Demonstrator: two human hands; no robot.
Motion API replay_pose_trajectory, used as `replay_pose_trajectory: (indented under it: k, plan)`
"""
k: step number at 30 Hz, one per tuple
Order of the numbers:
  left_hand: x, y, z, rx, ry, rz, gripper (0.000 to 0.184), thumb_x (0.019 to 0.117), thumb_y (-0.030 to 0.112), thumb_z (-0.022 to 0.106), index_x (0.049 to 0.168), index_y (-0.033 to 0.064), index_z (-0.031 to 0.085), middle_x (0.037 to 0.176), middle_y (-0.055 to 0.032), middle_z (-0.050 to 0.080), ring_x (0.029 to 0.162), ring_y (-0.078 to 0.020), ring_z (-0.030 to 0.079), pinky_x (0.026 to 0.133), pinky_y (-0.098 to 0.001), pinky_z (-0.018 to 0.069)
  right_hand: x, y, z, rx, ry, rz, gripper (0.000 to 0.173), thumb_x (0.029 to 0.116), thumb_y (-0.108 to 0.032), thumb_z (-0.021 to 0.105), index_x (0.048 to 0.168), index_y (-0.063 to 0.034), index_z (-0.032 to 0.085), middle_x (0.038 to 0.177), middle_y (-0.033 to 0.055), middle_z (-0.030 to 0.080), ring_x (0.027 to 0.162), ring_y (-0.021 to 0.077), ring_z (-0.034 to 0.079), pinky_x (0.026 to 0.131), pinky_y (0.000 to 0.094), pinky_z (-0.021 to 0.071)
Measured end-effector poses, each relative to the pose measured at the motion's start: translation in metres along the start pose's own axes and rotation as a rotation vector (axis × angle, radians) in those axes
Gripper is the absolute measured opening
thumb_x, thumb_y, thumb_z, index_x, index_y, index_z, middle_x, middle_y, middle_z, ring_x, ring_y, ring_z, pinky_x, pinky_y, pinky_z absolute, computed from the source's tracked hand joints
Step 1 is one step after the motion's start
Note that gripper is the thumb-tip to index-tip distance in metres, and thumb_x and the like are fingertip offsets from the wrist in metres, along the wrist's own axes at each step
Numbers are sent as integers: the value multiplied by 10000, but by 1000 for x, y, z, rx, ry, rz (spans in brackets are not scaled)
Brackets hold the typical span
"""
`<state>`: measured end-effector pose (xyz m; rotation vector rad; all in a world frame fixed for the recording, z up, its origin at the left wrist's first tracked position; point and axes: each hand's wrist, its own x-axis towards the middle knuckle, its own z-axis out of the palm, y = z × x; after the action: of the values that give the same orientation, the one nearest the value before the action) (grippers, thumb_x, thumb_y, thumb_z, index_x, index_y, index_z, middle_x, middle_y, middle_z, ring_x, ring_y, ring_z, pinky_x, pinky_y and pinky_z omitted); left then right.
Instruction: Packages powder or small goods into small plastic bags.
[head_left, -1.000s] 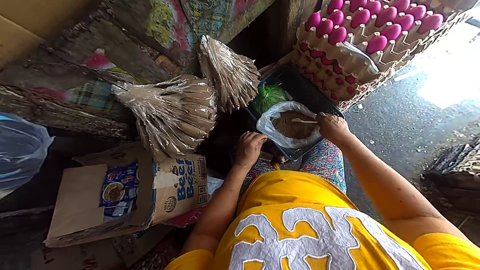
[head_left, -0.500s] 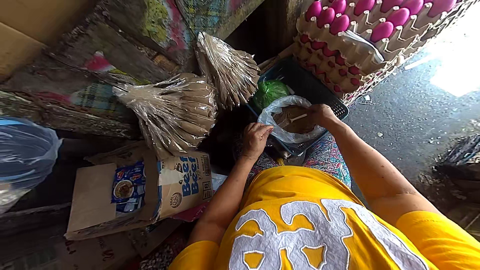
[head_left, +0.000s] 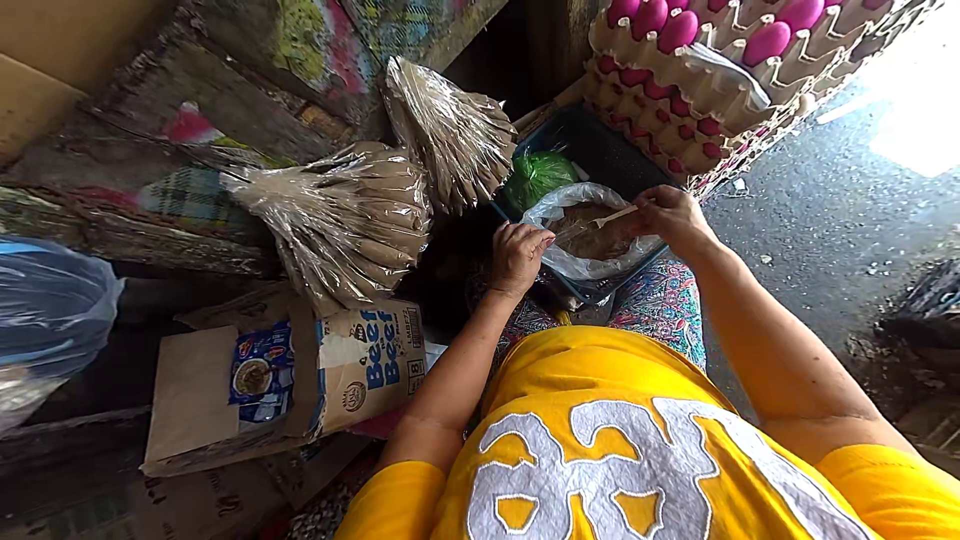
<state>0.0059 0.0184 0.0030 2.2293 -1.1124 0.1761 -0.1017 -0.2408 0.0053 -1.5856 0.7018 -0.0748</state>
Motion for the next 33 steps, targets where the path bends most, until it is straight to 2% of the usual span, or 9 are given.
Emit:
replay_pose_trajectory:
  k: [3, 8, 25, 33]
  plan:
    - [1, 1, 5, 5, 1, 5, 140, 974, 182, 684, 1016, 131, 807, 1009, -75, 755, 1046, -267, 686, 1108, -541, 389, -10, -9, -16, 66, 3, -61, 210, 1082, -181, 512, 1182, -5, 566, 915, 71, 695, 730, 117, 716, 703, 296, 620]
    - [3, 2, 10, 24, -23, -10, 146, 976, 187, 680, 1025, 130, 805, 1012, -83, 752, 1050, -281, 685, 1116, -552, 380, -24, -26, -34, 164, 29, -129, 114, 1061, -159, 536, 1104, -63, 579, 828, -2, 705, 683, 89, 713, 670, 271, 623]
    - [7, 5, 11, 24, -30, 5, 143, 977, 189, 679, 1026, 144, 806, 1023, -64, 760, 1066, -264, 691, 1127, -554, 374, -25, -29, -32, 246, 10, -72, 82, 1065, -142, 534, 1066, -75, 581, 790, 2, 706, 651, 101, 712, 639, 266, 622]
    - [8, 6, 11, -52, -39, -71, 153, 978, 185, 677, 1035, 122, 804, 1042, -73, 762, 1063, -250, 693, 1111, -536, 392, -23, -27, -32, 241, -11, -97, 81, 1066, -135, 530, 1056, -73, 581, 795, 0, 708, 655, 98, 716, 644, 264, 625]
